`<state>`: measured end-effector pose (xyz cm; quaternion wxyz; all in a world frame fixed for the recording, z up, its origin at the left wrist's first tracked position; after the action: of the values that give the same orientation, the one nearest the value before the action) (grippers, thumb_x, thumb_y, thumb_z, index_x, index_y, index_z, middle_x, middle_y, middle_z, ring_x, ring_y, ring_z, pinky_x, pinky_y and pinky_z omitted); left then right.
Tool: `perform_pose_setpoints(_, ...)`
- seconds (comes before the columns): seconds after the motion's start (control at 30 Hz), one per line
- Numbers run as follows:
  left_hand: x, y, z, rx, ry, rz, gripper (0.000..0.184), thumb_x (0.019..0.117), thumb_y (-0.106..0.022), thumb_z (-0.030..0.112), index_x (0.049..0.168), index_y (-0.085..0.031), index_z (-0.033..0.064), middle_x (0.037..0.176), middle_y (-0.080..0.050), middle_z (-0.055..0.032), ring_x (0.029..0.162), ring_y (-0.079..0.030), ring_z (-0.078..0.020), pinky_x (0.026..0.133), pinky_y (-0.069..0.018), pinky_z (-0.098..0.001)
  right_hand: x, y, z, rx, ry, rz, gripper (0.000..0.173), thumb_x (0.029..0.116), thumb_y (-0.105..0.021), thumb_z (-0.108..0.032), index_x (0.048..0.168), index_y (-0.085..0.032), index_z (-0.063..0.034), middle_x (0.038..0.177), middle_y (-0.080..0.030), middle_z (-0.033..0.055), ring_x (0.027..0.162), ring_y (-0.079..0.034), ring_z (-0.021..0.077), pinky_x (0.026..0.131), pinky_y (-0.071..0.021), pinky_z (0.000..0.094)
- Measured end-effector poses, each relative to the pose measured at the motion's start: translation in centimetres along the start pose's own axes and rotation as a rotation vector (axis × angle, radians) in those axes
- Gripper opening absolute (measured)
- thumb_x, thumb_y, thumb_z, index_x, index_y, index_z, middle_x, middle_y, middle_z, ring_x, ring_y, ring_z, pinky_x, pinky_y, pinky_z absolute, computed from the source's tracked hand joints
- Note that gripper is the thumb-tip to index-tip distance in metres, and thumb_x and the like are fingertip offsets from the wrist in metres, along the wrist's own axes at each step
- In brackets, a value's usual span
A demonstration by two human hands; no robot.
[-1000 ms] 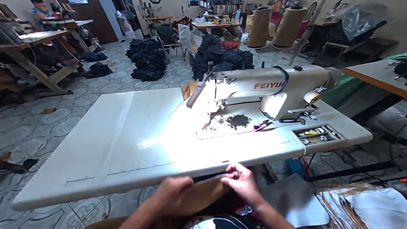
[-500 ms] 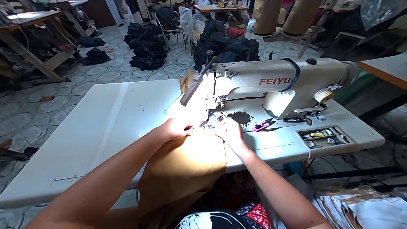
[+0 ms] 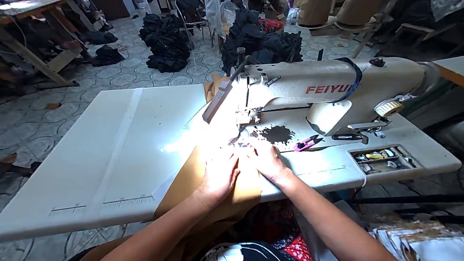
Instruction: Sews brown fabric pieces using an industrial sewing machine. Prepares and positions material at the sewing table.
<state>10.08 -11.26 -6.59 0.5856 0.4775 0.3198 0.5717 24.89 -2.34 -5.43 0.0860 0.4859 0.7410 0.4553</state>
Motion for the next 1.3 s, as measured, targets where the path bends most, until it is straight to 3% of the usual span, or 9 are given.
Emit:
perform_pose_setpoints(0.07, 0.1, -0.3, -0.4, 0.009, -0.024, 0.02, 0.044, 0.1056, -0.047, 0.028, 0.142, -0.061, 0.0075, 0.149, -0.056, -0.0136, 0.141, -0.049, -0.037, 0.112, -0.0333, -0.0663, 0.3, -0.2, 0.3, -0.001, 0.137, -0.088, 0.018, 0.0971, -0.062, -0.009, 0.102, -0.076, -0.0007, 0.098, -0.074, 0.0161, 0.099, -0.071, 0.0315, 0.093, -0.0541, 0.0496)
perform_pose_setpoints(0.17, 0.1, -0.5, -0.8, 0.019, -0.032, 0.014, 0.047, 0.1063, -0.043, 0.029, 0.145, -0.058, 0.0085, 0.152, -0.054, -0.0127, 0.144, -0.045, -0.0371, 0.113, -0.0302, -0.0674, 0.4, -0.1, 0.2, -0.051, 0.125, -0.203, 0.024, 0.1012, -0.058, -0.012, 0.108, -0.079, -0.0057, 0.108, -0.073, 0.0161, 0.111, -0.066, 0.0329, 0.104, -0.0467, 0.0495)
perform_pose_setpoints(0.43, 0.4, -0.4, -1.1, 0.041, -0.042, 0.007, 0.048, 0.1068, -0.039, 0.031, 0.146, -0.058, 0.0115, 0.154, -0.053, -0.009, 0.146, -0.044, -0.0347, 0.113, -0.0294, -0.0673, 0.4, -0.3, -0.1, -0.184, 0.009, -0.261, 0.032, 0.1052, -0.051, -0.024, 0.122, -0.076, -0.0132, 0.124, -0.07, 0.0162, 0.124, -0.06, 0.0349, 0.108, -0.043, 0.0525)
perform_pose_setpoints(0.5, 0.5, -0.3, -1.1, 0.036, -0.037, -0.008, 0.048, 0.1067, -0.039, 0.031, 0.147, -0.057, 0.0114, 0.155, -0.052, -0.0097, 0.146, -0.043, -0.0351, 0.114, -0.0276, -0.0679, 0.5, -0.3, -0.3, -0.209, 0.012, -0.245, 0.031, 0.1046, -0.053, -0.023, 0.119, -0.077, -0.012, 0.119, -0.071, 0.0161, 0.119, -0.063, 0.0343, 0.103, -0.0455, 0.0526)
perform_pose_setpoints(0.6, 0.9, -0.3, -1.3, 0.043, -0.04, -0.008, 0.048, 0.1068, -0.039, 0.03, 0.148, -0.056, 0.0109, 0.155, -0.051, -0.0093, 0.146, -0.043, -0.0351, 0.114, -0.0274, -0.0681, 0.8, -0.6, -0.1, -0.227, 0.013, -0.238, 0.031, 0.1047, -0.052, -0.023, 0.119, -0.077, -0.01, 0.121, -0.071, 0.0161, 0.121, -0.062, 0.0343, 0.106, -0.0441, 0.0521)
perform_pose_setpoints(0.7, 1.6, -0.3, -2.0, 0.046, -0.063, -0.004, 0.049, 0.1072, -0.038, 0.031, 0.149, -0.055, 0.0111, 0.156, -0.05, -0.0082, 0.146, -0.044, -0.0344, 0.112, -0.028, -0.069, 1.6, -0.5, -0.3, -0.223, 0.026, -0.224, 0.028, 0.1036, -0.054, -0.022, 0.113, -0.077, -0.0082, 0.111, -0.072, 0.0154, 0.115, -0.064, 0.0338, 0.105, -0.0451, 0.0528)
perform_pose_setpoints(0.87, 3.4, -0.5, -3.5, 0.05, -0.139, 0.009, 0.049, 0.1083, -0.036, 0.031, 0.148, -0.055, 0.0092, 0.153, -0.054, -0.0082, 0.144, -0.047, -0.0333, 0.113, -0.0297, -0.0669, 3.4, -0.2, -0.6, -0.245, -0.116, -0.317, 0.031, 0.105, -0.055, -0.025, 0.119, -0.075, -0.0068, 0.117, -0.069, 0.019, 0.122, -0.06, 0.0364, 0.108, -0.0417, 0.0538)
perform_pose_setpoints(1.07, 4.7, -0.3, -4.3, 0.027, -0.175, -0.015, 0.049, 0.1078, -0.037, 0.03, 0.149, -0.054, 0.0095, 0.153, -0.054, -0.0101, 0.142, -0.049, -0.034, 0.11, -0.0342, -0.0652, 4.0, -0.7, 0.3, -0.191, -0.172, -0.259, 0.033, 0.1052, -0.054, -0.03, 0.123, -0.074, -0.0107, 0.133, -0.065, 0.018, 0.133, -0.055, 0.0347, 0.112, -0.0391, 0.0535)
perform_pose_setpoints(1.3, 5.2, -0.3, -4.6, 0.029, -0.179, 0.015, 0.048, 0.1069, -0.037, 0.03, 0.145, -0.058, 0.0094, 0.15, -0.057, -0.0103, 0.138, -0.052, -0.0347, 0.106, -0.0348, -0.0691, 4.6, -0.9, 0.7, -0.161, -0.228, -0.228, 0.033, 0.1041, -0.057, -0.03, 0.122, -0.074, -0.0082, 0.128, -0.067, 0.0163, 0.126, -0.059, 0.0331, 0.109, -0.0414, 0.0508)
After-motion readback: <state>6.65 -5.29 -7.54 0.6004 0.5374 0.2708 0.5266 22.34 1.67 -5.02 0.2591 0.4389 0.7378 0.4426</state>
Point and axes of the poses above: each hand's wrist, its own x-axis towards the middle knuckle, its own y-axis out of the back of the hand, z = x × y, the point moved 3 cm from there along x, towards the middle knuckle
